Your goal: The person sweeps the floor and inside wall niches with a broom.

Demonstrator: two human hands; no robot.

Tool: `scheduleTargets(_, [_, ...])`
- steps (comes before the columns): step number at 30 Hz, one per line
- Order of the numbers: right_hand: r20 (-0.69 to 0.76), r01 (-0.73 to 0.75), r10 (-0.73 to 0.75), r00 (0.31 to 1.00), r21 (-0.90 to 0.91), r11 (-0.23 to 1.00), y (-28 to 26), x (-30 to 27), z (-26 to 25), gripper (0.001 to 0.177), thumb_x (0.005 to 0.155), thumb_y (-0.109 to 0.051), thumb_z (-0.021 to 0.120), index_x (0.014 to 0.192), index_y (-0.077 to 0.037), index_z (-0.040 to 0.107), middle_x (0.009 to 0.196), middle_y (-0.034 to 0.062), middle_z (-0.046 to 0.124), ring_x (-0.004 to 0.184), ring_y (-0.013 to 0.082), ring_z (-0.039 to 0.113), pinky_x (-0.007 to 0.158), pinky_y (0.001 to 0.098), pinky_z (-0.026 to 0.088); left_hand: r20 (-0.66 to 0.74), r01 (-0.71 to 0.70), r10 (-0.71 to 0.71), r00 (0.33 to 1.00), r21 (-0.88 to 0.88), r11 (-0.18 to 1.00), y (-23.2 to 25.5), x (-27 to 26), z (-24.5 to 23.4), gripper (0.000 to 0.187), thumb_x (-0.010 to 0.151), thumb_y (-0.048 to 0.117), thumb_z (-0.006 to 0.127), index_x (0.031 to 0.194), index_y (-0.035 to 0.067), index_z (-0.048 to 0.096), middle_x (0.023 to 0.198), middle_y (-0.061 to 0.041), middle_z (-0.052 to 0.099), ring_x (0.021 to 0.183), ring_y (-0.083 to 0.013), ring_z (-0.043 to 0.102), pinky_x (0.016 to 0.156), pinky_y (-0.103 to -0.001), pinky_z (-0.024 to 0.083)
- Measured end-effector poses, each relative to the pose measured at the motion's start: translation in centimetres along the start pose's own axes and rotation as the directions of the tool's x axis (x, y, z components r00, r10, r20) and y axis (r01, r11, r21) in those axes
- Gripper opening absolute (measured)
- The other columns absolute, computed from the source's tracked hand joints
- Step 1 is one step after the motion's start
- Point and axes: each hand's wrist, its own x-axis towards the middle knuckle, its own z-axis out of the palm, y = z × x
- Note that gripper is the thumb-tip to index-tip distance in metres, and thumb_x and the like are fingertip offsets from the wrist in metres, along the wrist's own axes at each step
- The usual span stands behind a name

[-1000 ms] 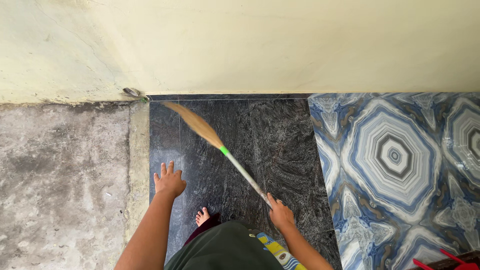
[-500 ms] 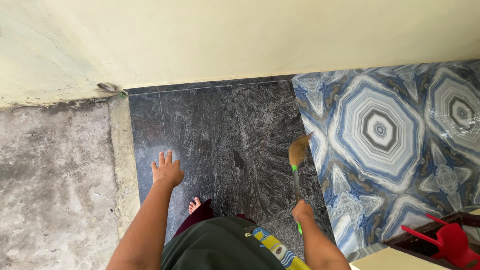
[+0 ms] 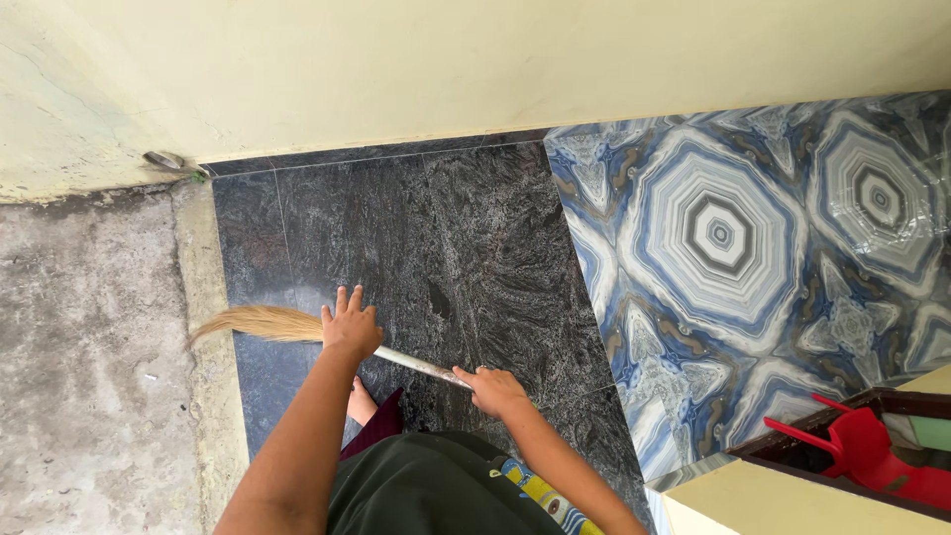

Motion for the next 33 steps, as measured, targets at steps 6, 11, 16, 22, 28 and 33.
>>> scheduleTargets(6, [-0.095,-0.315,0.316,0.944,0.029,0.949,8.8,-8.7,4.7,0.085,0.093,-0.017,0.066,0.161,-0.030,0.016,0.152,0.0181,0.045,0.109,0.0339,0.068,0.091,0.0453,0.057,-0.052,-0.009,0.009,0.999,0.000,1.000,4.0,-1.9,2.6,0.040,0.097,0.032,0.057,0.136,0.024,0.063,0.173,-0.004,0.016,0.161,-0.0293,0.008,0.126,-0.059,0.017])
scheduleTargets(11, [-0.132,-0.648,0.659,0.741,0.117,0.752,16.4,-16.7,9.9,0.080,0.098,-0.008,0.054,0.166,-0.011,0.013,0.145,0.0169,0.056,0.112,0.0341,0.070,0.096,0.0448,0.057,-0.042,-0.021,0.021,0.999,0.004,1.000,7.1,-4.5,5.1,0.047,0.094,0.035,0.058,0.139,0.022,0.059,0.172,-0.005,0.014,0.159,-0.0301,0.005,0.124,-0.058,0.017])
scheduleTargets(16, [-0.041,-0.807,0.875,0.482,0.367,0.462,20.1,-21.1,11.4,0.078,0.093,-0.019,0.064,0.159,-0.007,0.025,0.140,0.0201,0.059,0.120,0.0354,0.066,0.101,0.0452,0.054,-0.018,-0.015,0.015,1.000,0.017,1.000,10.4,-7.2,7.6,0.043,0.097,0.031,0.057,0.139,0.021,0.060,0.173,-0.005,0.014,0.161,-0.0305,0.004,0.125,-0.058,0.016])
scheduleTargets(22, [0.087,-0.810,0.886,0.455,0.454,0.371,20.2,-21.3,12.4,0.046,0.090,-0.023,0.069,0.132,-0.006,0.062,0.128,0.0212,0.070,0.121,0.0380,0.067,0.104,0.0455,0.055,0.019,-0.001,0.002,1.000,-0.030,1.000,11.6,-10.1,7.5,0.048,0.095,0.035,0.062,0.141,0.022,0.057,0.172,-0.005,0.011,0.160,-0.0302,0.002,0.125,-0.058,0.015])
scheduleTargets(28, [0.007,-0.522,0.561,0.828,0.376,0.765,13.8,-18.2,16.1,0.059,0.083,-0.008,0.063,0.141,-0.007,0.052,0.116,0.0263,0.070,0.113,0.0405,0.069,0.100,0.0480,0.055,-0.045,0.068,-0.070,0.997,-0.050,0.996,8.9,-12.0,7.4,0.045,0.094,0.032,0.062,0.138,0.021,0.060,0.173,-0.005,0.014,0.160,-0.0305,0.004,0.125,-0.058,0.017])
scheduleTargets(33, [0.068,-0.158,0.148,0.987,0.158,0.975,6.5,-13.5,17.7,0.074,0.081,-0.012,0.069,0.150,-0.004,0.040,0.109,0.0278,0.070,0.105,0.0428,0.069,0.095,0.0487,0.055,-0.082,0.102,-0.110,0.991,-0.094,0.990,5.2,-14.7,9.4,0.049,0.092,0.036,0.062,0.138,0.021,0.059,0.170,-0.005,0.015,0.157,-0.0308,0.006,0.122,-0.061,0.016])
